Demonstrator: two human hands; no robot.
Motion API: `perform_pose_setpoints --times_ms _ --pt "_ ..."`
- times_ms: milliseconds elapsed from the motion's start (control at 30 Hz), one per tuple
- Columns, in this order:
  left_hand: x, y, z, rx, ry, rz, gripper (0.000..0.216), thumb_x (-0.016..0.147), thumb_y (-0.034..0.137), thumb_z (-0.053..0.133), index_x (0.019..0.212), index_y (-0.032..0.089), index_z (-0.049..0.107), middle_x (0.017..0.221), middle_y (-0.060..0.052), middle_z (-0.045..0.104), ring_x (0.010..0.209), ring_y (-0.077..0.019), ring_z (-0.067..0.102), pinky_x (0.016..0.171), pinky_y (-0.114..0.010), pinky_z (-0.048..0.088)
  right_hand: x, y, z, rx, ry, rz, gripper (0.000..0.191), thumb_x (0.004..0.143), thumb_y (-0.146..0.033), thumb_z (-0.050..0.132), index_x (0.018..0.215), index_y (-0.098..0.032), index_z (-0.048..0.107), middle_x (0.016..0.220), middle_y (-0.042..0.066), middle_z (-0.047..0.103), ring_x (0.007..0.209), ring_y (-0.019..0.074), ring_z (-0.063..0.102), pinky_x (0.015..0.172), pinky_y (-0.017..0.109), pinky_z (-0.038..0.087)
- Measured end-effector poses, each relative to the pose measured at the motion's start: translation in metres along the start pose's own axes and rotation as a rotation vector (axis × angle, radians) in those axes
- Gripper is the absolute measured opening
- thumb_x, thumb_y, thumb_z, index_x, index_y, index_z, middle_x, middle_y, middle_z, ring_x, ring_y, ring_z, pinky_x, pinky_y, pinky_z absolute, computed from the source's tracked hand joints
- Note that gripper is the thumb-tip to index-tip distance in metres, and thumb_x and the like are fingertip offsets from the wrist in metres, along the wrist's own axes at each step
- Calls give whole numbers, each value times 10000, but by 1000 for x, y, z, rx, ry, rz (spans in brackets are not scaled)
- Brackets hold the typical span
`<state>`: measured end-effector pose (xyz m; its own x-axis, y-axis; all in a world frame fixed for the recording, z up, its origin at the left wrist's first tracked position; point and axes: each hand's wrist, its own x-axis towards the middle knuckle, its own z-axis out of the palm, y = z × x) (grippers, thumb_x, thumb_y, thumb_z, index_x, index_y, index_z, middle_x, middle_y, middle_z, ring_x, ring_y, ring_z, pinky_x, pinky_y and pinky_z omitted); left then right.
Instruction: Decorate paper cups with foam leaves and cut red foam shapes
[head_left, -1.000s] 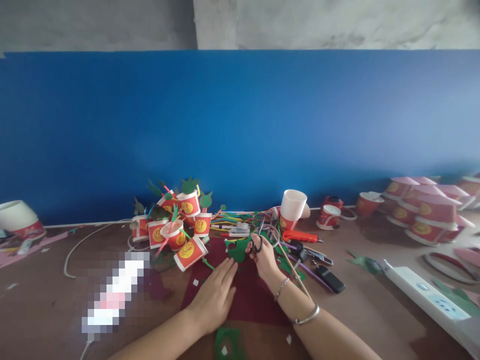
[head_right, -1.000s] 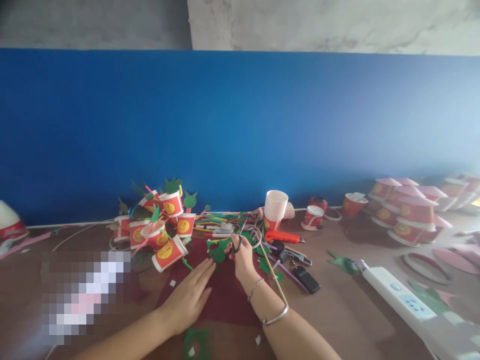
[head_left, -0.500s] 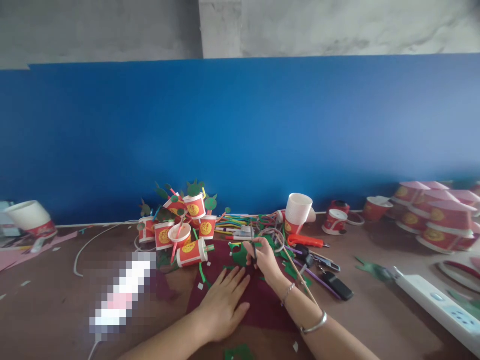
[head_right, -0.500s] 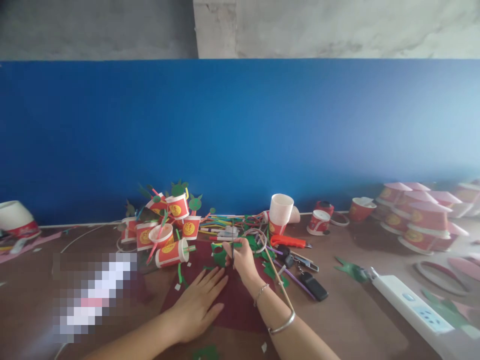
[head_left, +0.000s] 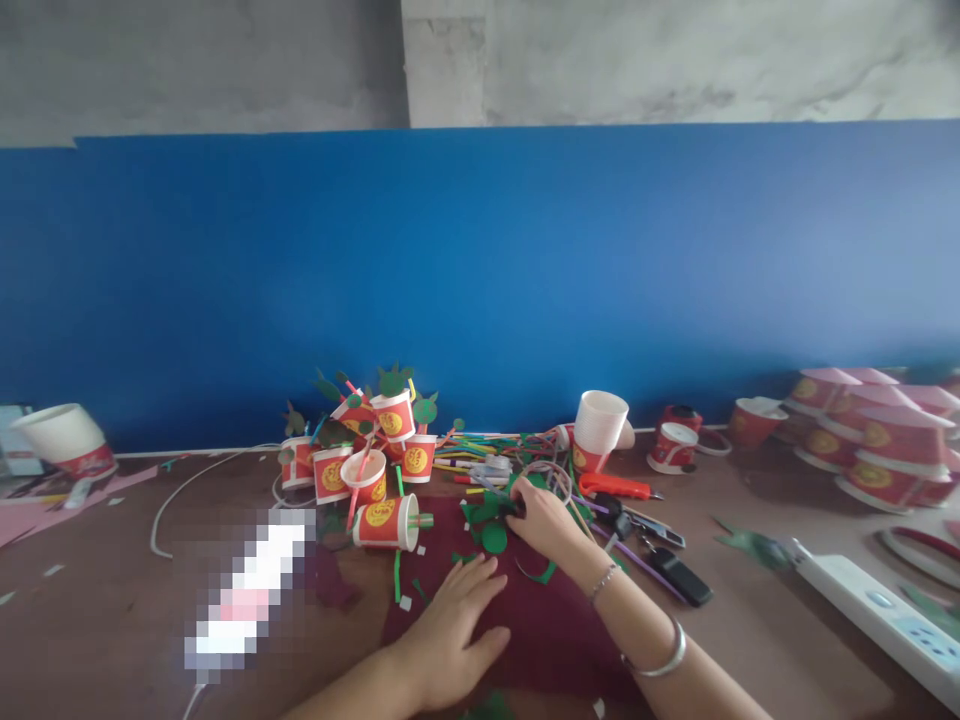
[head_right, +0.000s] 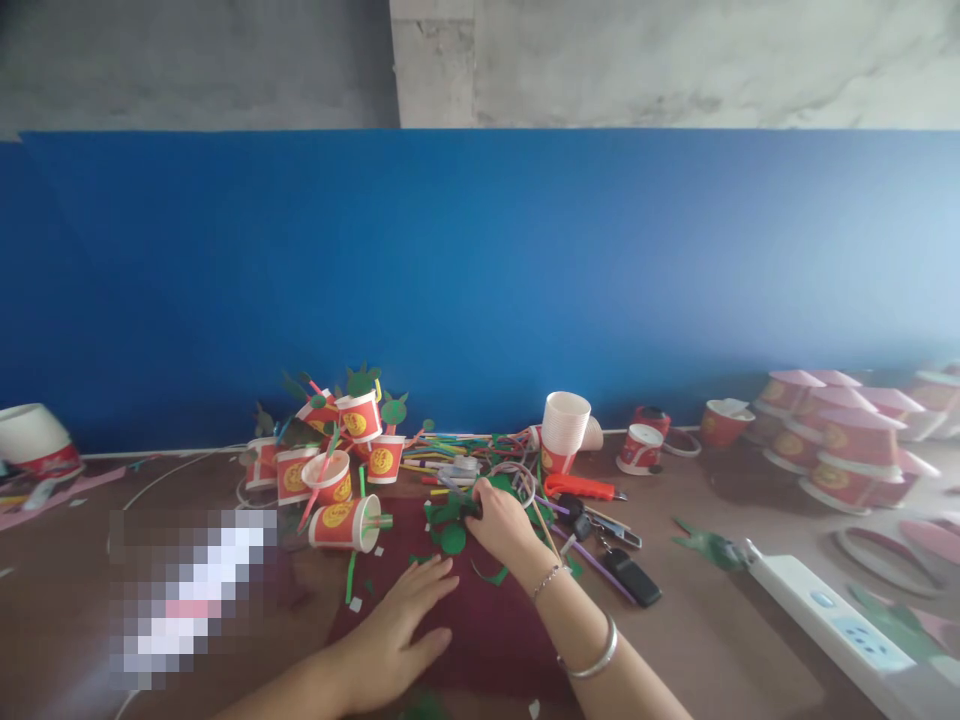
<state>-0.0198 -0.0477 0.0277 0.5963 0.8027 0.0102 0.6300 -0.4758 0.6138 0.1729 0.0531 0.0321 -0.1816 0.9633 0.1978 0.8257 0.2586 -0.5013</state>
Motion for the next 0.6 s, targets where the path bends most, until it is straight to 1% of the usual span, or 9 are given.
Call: perform_pose_setpoints --times_ms 33,100,167,267,367,467,500,567,600 --pt "-3 1 -5 -86 14 -12 479 860 408 446 1305 231 437 1415 -99 383 1320 -239 296 1067 -452 276 0 1 0 -39 -6 -3 201 666 -119 597 853 -180 557 695 2 596 678 164 549 595 235 314" --pt "-11 3 -17 -161 -92 39 594 754 496 584 1279 243 465 1375 -106 438 1284 -263 358 1029 -429 343 1 3 1 -107 -15 -9 198 697 -96 554 881 -169 562 793 38 625 785 179 569 668 239 340" --pt "-19 6 -25 -104 -195 96 709 627 524 692 1254 262 492 1368 -100 447 1295 -315 323 1028 -479 323 1 4 3 -165 -18 -15 186 719 -72 514 870 -162 572 868 63 627 869 184 562 741 240 345" --pt "-26 9 -25 -10 -225 136 607 643 463 703 1189 251 546 1384 -112 424 1308 -332 288 1034 -501 297 1 2 7 -240 -1 -7 178 740 -59 474 842 -152 586 898 91 607 904 200 541 787 253 345" --pt "-27 9 -16 30 -193 144 386 668 336 714 1034 249 625 1354 -86 467 1289 -303 332 1034 -459 315 -2 0 9 -295 33 -2 188 753 -55 452 832 -145 596 926 114 585 931 218 517 807 268 343" --pt "-26 3 -11 22 -85 108 169 741 244 642 910 253 649 1282 -45 541 1236 -245 417 1017 -398 359 -3 0 11 -325 61 -8 198 764 -55 446 846 -145 602 934 116 578 938 221 508 821 272 341" --pt "-25 -1 -12 20 -35 89 166 779 219 588 931 258 641 1274 -37 548 1225 -226 432 1018 -388 363 -4 1 12 -330 66 -11 199 767 -56 447 853 -146 603 931 113 579 937 219 508 822 271 340" --pt "-22 -13 -13 42 54 67 338 822 168 487 1139 265 552 1333 -47 495 1252 -208 404 1050 -412 326 -3 2 13 -336 71 -21 199 771 -60 453 865 -148 604 921 106 584 930 214 511 821 268 341" --pt "-19 -20 -14 76 59 76 402 831 148 449 1210 270 505 1359 -47 468 1269 -210 384 1070 -445 286 -3 3 14 -337 73 -24 197 773 -62 456 867 -149 605 915 103 586 924 213 513 818 267 341"
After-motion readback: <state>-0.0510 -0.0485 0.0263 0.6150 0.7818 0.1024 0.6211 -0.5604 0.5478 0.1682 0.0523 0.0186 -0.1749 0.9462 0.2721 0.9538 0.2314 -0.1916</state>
